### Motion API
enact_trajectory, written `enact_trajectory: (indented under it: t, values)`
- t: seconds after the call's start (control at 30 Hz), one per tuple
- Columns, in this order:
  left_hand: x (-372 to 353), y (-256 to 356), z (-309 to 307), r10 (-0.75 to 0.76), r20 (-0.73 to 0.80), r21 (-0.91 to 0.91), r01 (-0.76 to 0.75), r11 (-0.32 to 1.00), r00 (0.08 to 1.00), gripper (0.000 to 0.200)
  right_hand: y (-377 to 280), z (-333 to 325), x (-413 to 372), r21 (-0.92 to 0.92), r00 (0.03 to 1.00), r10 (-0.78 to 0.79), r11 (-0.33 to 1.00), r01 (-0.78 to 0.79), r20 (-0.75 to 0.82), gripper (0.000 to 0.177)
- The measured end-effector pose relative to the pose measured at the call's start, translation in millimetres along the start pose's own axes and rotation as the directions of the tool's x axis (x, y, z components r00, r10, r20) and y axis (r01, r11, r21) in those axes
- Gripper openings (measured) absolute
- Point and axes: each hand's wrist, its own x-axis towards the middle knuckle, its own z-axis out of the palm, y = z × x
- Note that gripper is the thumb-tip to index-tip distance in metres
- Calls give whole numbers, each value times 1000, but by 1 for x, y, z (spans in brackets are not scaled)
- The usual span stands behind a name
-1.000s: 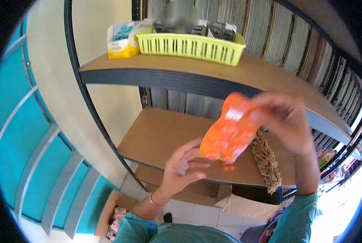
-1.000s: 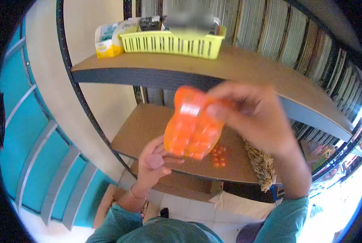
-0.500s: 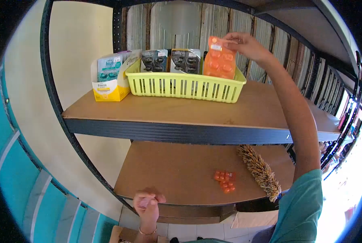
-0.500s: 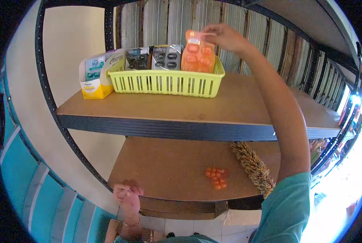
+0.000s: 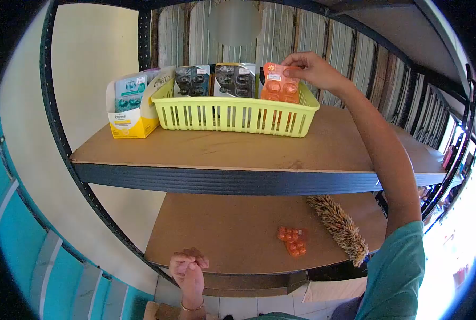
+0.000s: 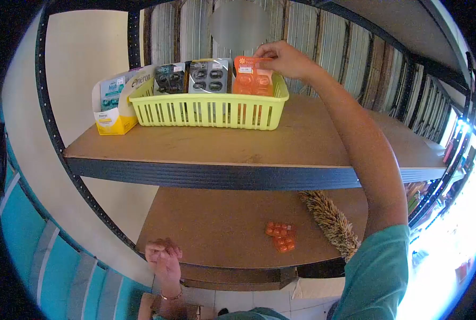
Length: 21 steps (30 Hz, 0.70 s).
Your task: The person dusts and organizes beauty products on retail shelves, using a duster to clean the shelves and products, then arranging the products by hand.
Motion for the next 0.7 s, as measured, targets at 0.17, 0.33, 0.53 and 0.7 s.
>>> enact_trajectory:
  t: [0.17,0.33,0.53,0.7]
  values:
    - [-2,-4,-1,9,22,5,-9,1000,1000,13,-11,0,-5,-101,998,3,995,-9,-66,24]
    - [-3,-4,-3,-8,29,-18,9,1000,1000,12,-5,-1,-3,-126,994,-54,991,42,-93,28]
    - [-5,-9,-4,-16,30,-15,16,1000,999,14,1,-6,3,-207,965,-63,978,10,-253,31]
    - [-18,-19,-17,-140,-50,32,141,989,989,17,-43,-12,-76,-330,822,-305,932,154,-480,29]
